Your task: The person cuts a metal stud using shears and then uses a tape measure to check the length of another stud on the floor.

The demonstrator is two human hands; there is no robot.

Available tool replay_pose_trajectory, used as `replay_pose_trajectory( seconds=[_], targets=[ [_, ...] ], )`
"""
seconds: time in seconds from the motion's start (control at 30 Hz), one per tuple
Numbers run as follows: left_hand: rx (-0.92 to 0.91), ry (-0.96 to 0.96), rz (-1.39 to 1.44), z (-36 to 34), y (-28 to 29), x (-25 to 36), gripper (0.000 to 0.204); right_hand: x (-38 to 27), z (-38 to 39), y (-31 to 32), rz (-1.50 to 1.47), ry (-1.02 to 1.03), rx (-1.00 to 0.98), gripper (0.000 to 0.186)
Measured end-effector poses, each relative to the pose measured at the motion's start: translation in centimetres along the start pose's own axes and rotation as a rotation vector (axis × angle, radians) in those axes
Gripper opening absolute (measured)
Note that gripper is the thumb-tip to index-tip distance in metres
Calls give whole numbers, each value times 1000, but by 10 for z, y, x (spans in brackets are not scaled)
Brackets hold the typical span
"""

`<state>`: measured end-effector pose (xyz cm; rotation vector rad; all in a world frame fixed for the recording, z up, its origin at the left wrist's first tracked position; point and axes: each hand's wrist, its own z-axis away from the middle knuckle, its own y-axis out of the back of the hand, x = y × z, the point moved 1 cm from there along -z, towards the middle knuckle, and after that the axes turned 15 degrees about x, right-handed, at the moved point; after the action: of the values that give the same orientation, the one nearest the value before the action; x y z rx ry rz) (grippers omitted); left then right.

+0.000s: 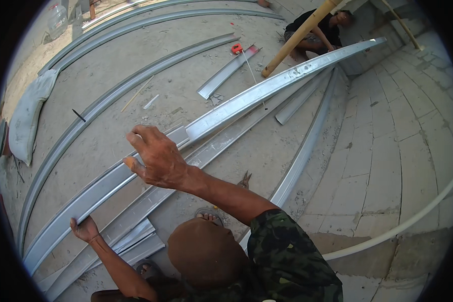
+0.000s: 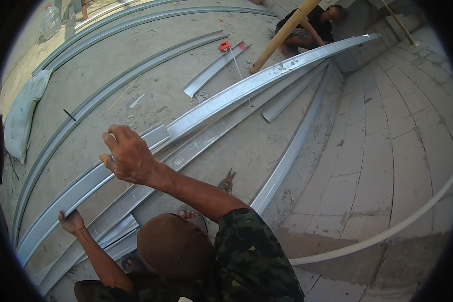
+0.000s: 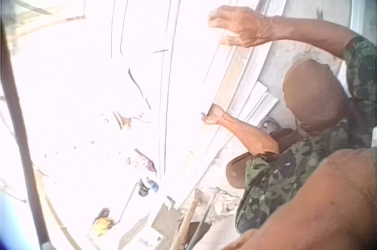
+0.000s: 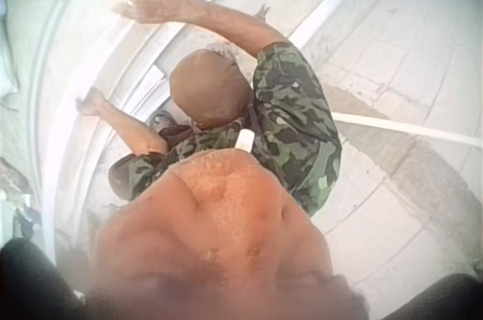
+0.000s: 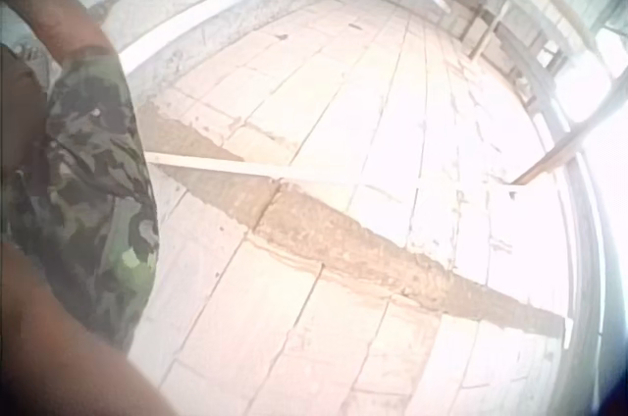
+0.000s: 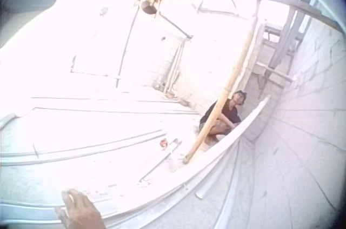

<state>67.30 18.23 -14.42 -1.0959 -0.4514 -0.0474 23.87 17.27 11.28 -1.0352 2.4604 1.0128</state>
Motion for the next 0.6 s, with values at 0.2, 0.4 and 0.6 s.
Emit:
replay_pose_trajectory(
  seconds=[0.2,0.4,0.6],
  targets=[
    [-129,93,58,54,-49,-14,58,-56,-46,-112,-120,287,-477,57],
    [-200,20,-75,93,-78,-77,63,-87,-33,-137,-301,298,-809,46],
    [-219,198,-175,126,-71,-118,60,-78,-3,-123,-301,200,-769,39]
  ],
)
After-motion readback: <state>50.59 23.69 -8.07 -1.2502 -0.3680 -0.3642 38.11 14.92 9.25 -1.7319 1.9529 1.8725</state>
